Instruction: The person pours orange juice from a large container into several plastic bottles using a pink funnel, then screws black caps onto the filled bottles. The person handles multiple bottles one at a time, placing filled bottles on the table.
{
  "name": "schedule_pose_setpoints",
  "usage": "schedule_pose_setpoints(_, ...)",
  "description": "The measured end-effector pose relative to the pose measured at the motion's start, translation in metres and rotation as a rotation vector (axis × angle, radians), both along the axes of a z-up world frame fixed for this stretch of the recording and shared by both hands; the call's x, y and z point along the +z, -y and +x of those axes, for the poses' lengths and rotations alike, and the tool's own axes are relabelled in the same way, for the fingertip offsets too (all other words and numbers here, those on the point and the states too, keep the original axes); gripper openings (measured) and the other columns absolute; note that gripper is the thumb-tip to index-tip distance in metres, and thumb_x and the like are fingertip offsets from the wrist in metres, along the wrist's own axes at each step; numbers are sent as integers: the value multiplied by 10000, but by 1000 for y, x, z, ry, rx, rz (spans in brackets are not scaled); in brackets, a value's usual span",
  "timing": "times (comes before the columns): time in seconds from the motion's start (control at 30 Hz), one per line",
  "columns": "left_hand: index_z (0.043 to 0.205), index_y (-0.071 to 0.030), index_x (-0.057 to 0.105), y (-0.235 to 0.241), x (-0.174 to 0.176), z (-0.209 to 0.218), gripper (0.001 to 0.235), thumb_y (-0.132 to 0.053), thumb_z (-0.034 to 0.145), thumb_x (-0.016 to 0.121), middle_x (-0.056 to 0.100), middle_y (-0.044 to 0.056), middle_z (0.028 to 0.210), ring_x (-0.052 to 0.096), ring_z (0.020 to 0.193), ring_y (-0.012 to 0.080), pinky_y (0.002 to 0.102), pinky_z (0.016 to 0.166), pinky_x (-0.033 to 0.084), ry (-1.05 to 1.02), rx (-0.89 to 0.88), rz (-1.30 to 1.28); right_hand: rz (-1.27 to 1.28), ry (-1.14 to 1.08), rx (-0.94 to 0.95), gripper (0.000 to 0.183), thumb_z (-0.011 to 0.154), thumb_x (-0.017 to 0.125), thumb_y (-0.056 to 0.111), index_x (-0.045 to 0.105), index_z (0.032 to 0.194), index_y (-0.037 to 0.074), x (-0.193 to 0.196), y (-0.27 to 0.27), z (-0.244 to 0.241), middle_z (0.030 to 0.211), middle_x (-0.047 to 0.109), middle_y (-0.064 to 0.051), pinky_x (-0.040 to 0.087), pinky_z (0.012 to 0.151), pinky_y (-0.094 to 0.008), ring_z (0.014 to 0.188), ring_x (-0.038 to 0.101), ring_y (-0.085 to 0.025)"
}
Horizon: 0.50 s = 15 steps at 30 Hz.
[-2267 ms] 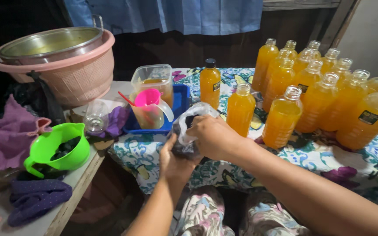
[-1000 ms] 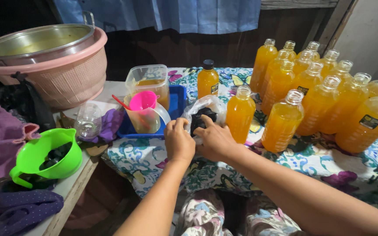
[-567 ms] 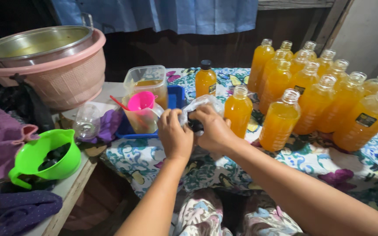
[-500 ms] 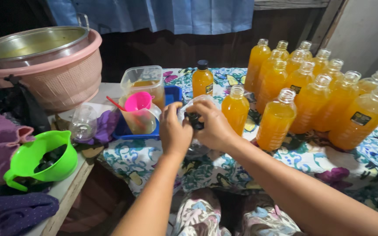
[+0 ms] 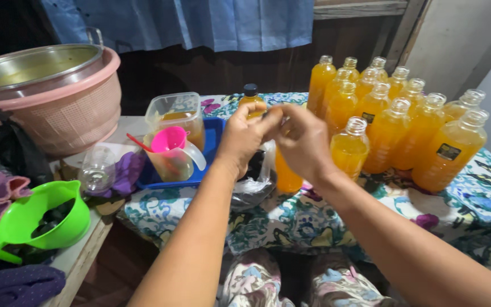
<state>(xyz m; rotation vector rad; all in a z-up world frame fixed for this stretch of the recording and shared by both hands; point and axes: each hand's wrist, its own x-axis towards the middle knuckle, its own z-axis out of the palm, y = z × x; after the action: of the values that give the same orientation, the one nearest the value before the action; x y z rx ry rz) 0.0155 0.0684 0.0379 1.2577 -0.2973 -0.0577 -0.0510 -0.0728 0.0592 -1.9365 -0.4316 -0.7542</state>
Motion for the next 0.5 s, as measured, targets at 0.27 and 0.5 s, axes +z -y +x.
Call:
schedule_pose_setpoints(0.27,1313,-65,590,58,-32,33,699,-194,684,865,701,176,1206,674,1129,298,372,940,537,429,372,641,222,-195,-76,395,975,700,104,652,1356,11,-2,46,45,1065,756,-94,520,776,-254,912,652,-93)
schedule_pose_setpoints(0.5,1165,-93,710,67,-33,26,476,-214,721,832,770,109,1080,733,1017,245,363,876,562,121,243,646,56,-255,-90,434,898,679,52,686,1330,92,-19,44,48,1171,773,-70,550,857,-249,977,709,-74)
